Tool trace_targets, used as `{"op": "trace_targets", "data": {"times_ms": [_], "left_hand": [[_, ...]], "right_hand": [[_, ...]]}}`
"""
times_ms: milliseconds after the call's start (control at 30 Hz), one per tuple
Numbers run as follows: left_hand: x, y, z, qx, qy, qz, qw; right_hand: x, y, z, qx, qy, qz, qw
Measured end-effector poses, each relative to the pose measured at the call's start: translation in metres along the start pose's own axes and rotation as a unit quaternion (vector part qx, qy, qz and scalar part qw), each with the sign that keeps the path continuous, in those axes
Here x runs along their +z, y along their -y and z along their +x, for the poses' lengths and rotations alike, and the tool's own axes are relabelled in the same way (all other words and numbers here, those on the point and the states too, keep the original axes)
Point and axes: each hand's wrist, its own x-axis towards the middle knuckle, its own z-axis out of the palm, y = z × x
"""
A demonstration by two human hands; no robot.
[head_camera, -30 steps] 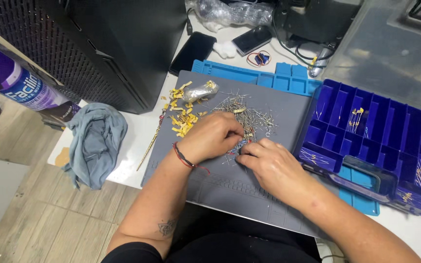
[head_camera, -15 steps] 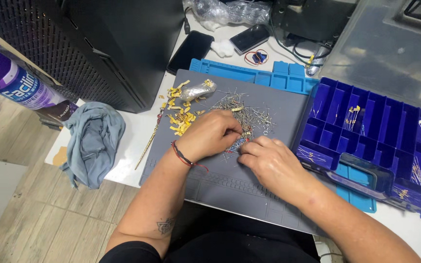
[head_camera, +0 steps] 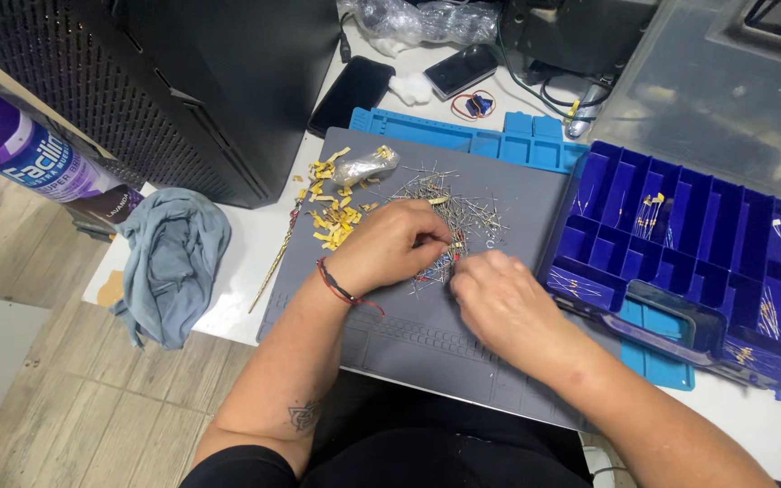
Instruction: The person picks small electronic components from a pile on a gray mat and places them into compartments of a blue parts organizer. The person handles components one at a time, bending or straightening leads as needed, and continues sorting throughout the clip.
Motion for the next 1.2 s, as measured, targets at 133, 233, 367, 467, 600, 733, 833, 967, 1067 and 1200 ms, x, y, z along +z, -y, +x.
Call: {"op": "trace_targets", "data": {"times_ms": [133, 233, 367, 467, 600, 733, 833, 967, 1067, 1200], "left_hand": [[-0.008, -0.017, -0.002, 0.015, 0.013, -0.130, 0.991], [-0.006, -0.033, -0.001, 0.024, 0.045, -0.197, 0.979], [0.018, -0.022, -0.003, 0.048, 0.040, -0.188, 0.980], [0.025, -0.017, 0.000, 0.042, 0.037, -0.162, 0.985], [0.021, -0.019, 0.000, 0.050, 0.024, -0.192, 0.980], [0.016, -0.021, -0.001, 0.037, 0.031, -0.215, 0.975], [0.017, -0.018, -0.001, 0.061, 0.046, -0.203, 0.976], [0.017, -0.020, 0.000, 0.076, 0.044, -0.207, 0.974], [0.020, -0.016, 0.000, 0.077, 0.038, -0.214, 0.973], [0.024, -0.013, 0.001, 0.068, 0.005, -0.238, 0.969]], "right_hand": [[-0.001, -0.018, -0.011, 0.075, -0.038, 0.066, 0.994], [-0.020, -0.012, -0.005, 0.113, -0.053, 0.079, 0.989], [-0.031, -0.005, -0.004, 0.130, -0.063, 0.076, 0.987], [-0.035, -0.003, -0.005, 0.146, -0.067, 0.076, 0.984], [-0.045, 0.001, -0.001, 0.162, -0.074, 0.119, 0.977], [-0.051, 0.003, 0.001, 0.178, -0.079, 0.170, 0.966], [-0.048, -0.001, -0.005, 0.179, -0.071, 0.182, 0.964], [-0.051, -0.001, -0.003, 0.167, -0.067, 0.186, 0.966], [-0.056, -0.004, -0.001, 0.144, -0.087, 0.188, 0.968], [-0.061, -0.010, -0.003, 0.168, -0.108, 0.209, 0.957]]}}
